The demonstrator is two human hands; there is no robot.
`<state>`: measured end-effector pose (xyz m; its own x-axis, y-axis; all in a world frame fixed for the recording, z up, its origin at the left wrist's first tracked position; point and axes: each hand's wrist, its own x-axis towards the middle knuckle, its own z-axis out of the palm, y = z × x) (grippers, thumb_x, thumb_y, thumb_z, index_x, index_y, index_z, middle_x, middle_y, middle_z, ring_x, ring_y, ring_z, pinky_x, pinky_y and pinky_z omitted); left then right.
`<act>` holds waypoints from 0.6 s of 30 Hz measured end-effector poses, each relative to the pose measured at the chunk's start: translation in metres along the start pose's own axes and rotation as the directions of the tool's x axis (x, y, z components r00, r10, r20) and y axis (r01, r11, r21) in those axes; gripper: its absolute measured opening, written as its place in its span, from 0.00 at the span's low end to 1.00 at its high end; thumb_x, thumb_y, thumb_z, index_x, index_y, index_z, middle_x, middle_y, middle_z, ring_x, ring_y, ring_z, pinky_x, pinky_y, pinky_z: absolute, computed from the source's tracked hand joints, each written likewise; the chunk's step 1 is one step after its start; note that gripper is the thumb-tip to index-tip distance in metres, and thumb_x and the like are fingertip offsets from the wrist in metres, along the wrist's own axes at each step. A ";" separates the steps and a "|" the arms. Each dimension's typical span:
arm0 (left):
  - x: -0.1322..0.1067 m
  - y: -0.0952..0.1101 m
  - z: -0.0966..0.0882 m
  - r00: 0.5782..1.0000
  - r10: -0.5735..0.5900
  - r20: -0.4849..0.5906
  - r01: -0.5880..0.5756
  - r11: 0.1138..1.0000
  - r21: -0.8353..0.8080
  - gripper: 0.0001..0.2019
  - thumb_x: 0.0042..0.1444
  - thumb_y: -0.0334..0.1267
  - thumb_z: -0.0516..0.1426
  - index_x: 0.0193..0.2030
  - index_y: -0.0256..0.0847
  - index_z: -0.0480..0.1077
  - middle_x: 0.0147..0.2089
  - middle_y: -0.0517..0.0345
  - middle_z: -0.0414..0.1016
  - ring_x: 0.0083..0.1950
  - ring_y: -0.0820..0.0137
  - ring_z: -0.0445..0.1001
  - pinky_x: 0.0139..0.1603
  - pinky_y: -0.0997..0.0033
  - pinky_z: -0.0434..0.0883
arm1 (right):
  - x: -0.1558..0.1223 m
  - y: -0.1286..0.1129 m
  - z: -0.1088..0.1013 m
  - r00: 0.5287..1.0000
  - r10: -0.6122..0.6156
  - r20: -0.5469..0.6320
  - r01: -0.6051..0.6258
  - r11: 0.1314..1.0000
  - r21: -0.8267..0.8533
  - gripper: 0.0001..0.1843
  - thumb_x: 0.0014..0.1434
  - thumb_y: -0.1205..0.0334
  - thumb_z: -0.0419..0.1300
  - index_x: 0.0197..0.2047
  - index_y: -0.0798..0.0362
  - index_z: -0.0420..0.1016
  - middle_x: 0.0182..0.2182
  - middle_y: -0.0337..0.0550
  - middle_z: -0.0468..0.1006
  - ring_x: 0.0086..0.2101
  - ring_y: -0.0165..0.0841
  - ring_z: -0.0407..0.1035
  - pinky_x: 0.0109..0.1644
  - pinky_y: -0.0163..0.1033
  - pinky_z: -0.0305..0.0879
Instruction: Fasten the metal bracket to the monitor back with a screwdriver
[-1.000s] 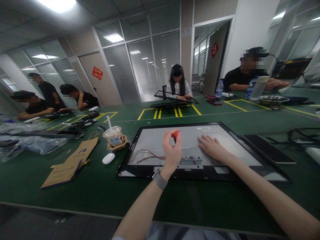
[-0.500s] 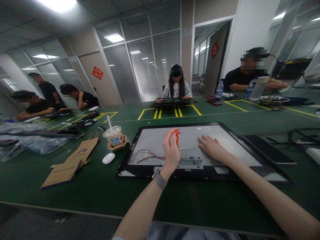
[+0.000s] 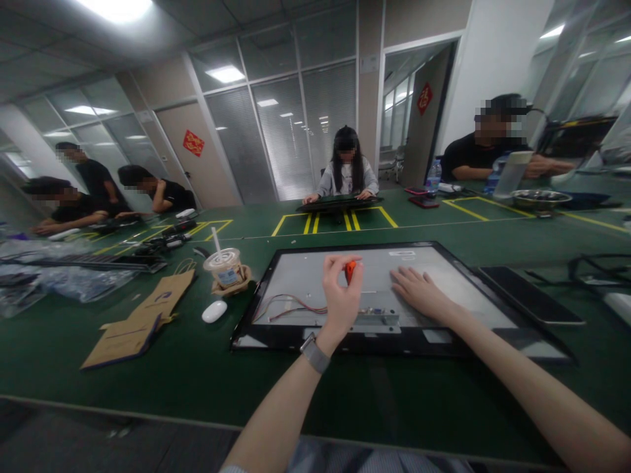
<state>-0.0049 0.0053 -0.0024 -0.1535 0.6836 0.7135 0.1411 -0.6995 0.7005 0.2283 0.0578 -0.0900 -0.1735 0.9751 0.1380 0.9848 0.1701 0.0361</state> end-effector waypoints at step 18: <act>0.000 -0.001 0.000 0.996 -0.043 0.074 0.043 0.999 0.001 0.12 0.67 0.33 0.51 0.47 0.42 0.76 0.45 0.52 0.75 0.48 0.65 0.71 0.51 0.64 0.68 | -0.003 -0.004 -0.008 1.000 -0.015 0.022 0.015 1.000 -0.018 0.32 0.71 0.54 0.36 0.71 0.57 0.60 0.69 0.61 0.60 0.67 0.54 0.55 0.65 0.65 0.56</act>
<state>-0.0049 0.0061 -0.0027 -0.0867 0.7266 0.6815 0.1354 -0.6692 0.7307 0.2250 0.0533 -0.0823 -0.1879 0.9753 0.1160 0.9816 0.1825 0.0560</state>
